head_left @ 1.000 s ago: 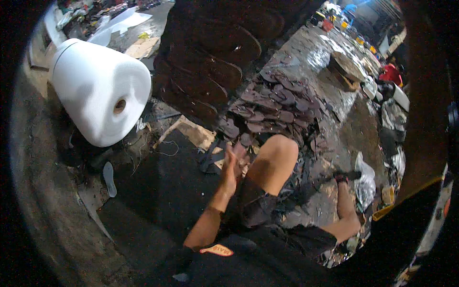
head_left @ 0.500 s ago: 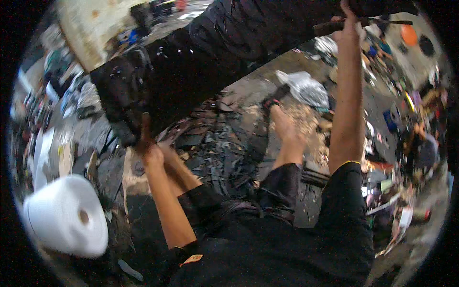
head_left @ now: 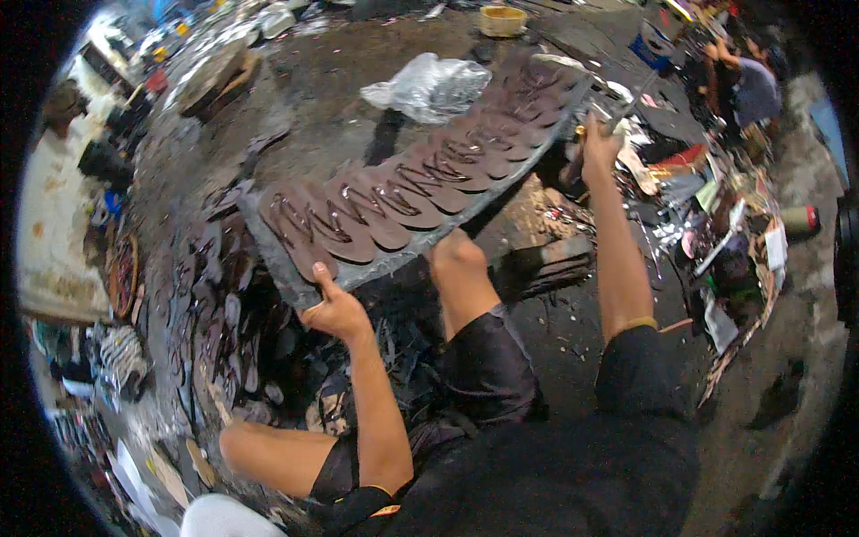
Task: The person sits on the floor and uses a curved blade to trim excess material from the edges of brown sandals. They repeatedly pick up sandals, scrape the edges, and place them back into a pile.
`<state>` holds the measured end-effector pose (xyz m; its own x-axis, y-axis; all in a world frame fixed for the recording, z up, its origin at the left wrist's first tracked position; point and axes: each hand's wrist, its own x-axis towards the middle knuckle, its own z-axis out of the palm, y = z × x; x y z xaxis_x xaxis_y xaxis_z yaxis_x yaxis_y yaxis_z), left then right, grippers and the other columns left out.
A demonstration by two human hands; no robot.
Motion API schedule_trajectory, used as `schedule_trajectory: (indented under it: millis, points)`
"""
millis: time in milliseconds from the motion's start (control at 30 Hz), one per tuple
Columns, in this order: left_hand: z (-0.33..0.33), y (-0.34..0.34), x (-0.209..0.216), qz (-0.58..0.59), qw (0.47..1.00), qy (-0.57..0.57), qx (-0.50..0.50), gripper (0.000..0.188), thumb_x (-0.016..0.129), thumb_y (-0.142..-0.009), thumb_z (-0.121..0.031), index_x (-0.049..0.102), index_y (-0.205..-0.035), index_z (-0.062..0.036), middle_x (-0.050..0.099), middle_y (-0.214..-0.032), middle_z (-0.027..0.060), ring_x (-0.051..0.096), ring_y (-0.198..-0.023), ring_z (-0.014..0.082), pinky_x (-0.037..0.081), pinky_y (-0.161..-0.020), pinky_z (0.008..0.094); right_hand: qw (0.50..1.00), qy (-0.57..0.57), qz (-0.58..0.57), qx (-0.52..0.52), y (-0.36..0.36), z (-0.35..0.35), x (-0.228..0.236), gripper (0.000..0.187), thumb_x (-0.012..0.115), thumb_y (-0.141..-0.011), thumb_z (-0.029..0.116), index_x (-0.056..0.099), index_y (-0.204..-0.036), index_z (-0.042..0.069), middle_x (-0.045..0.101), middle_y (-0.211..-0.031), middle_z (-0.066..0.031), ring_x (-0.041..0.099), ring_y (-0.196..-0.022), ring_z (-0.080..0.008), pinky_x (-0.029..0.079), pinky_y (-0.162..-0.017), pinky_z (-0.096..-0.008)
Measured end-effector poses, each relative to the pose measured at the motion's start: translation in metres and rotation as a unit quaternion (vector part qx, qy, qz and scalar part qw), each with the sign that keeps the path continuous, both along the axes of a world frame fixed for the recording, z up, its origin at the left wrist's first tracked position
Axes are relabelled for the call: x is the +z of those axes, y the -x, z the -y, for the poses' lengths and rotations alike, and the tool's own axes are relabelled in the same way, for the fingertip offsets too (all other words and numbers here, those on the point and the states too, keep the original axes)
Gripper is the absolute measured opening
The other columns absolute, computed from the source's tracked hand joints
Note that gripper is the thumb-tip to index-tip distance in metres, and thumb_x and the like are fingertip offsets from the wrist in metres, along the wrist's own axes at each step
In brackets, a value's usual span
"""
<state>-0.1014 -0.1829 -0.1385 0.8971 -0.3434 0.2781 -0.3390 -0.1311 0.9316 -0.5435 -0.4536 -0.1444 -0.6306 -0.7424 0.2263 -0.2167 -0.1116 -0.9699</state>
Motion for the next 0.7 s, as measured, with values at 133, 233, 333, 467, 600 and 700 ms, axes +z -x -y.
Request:
schedule_trajectory:
  millis: [133,233,333,467,600,700]
  points:
    - [0.004,0.015,0.015,0.098,0.985,0.030,-0.139,0.064,0.075,-0.097,-0.034,0.055,-0.138,0.0107,0.054,-0.147,0.0254,0.053,-0.134,0.0362,0.040,-0.113,0.0459,0.977,-0.186,0.100,-0.022,0.016,-0.204,-0.076,0.030,0.068,-0.102,0.035,0.056,-0.108,0.008,0.060,-0.078,-0.0027,0.054,-0.055,-0.0125,0.045,-0.046,-0.0308]
    - [0.035,0.016,0.055,0.268,0.885,0.148,-0.350,0.073,0.056,-0.104,-0.053,0.046,-0.148,0.0042,0.037,-0.159,0.0253,0.031,-0.152,0.0360,0.023,-0.124,0.0515,0.964,-0.201,0.174,-0.010,0.003,-0.314,-0.095,0.032,0.059,-0.107,0.040,0.050,-0.116,0.010,0.056,-0.079,-0.0014,0.054,-0.056,-0.0107,0.045,-0.045,-0.0284]
    - [0.103,-0.004,0.092,0.272,0.837,0.150,-0.450,0.063,0.045,-0.106,-0.057,0.067,-0.123,-0.0005,0.045,-0.155,0.0184,0.032,-0.151,0.0356,0.019,-0.125,0.0514,0.962,-0.150,0.219,0.056,-0.009,-0.356,-0.086,0.028,0.060,-0.108,0.030,0.057,-0.124,0.007,0.065,-0.090,-0.0042,0.063,-0.068,-0.0125,0.054,-0.054,-0.0293]
    - [0.196,-0.023,0.071,0.435,0.751,0.003,-0.497,0.055,0.045,-0.107,-0.048,0.079,-0.098,-0.0048,0.074,-0.108,0.0177,0.063,-0.120,0.0378,0.039,-0.114,0.0467,0.929,-0.246,0.246,0.125,-0.040,-0.328,-0.093,0.031,0.064,-0.106,0.026,0.067,-0.127,0.003,0.072,-0.099,-0.0064,0.067,-0.077,-0.0137,0.057,-0.063,-0.0295]
    - [0.241,-0.026,0.020,0.511,0.647,-0.326,-0.463,0.055,0.045,-0.105,-0.047,0.077,-0.095,-0.0039,0.074,-0.099,0.0231,0.070,-0.098,0.0459,0.054,-0.092,0.0494,0.946,-0.285,-0.024,0.151,-0.071,-0.284,-0.133,0.027,0.071,-0.100,0.022,0.077,-0.109,-0.003,0.077,-0.097,-0.0063,0.068,-0.086,-0.0124,0.055,-0.077,-0.0287]
    - [0.235,-0.033,0.028,0.450,0.662,-0.361,-0.479,0.057,0.043,-0.104,-0.047,0.077,-0.090,-0.0032,0.073,-0.098,0.0250,0.069,-0.091,0.0495,0.054,-0.085,0.0528,0.957,-0.236,-0.025,0.167,-0.064,-0.305,-0.135,0.029,0.075,-0.097,0.023,0.078,-0.108,-0.004,0.078,-0.094,-0.0071,0.069,-0.085,-0.0126,0.054,-0.080,-0.0285]
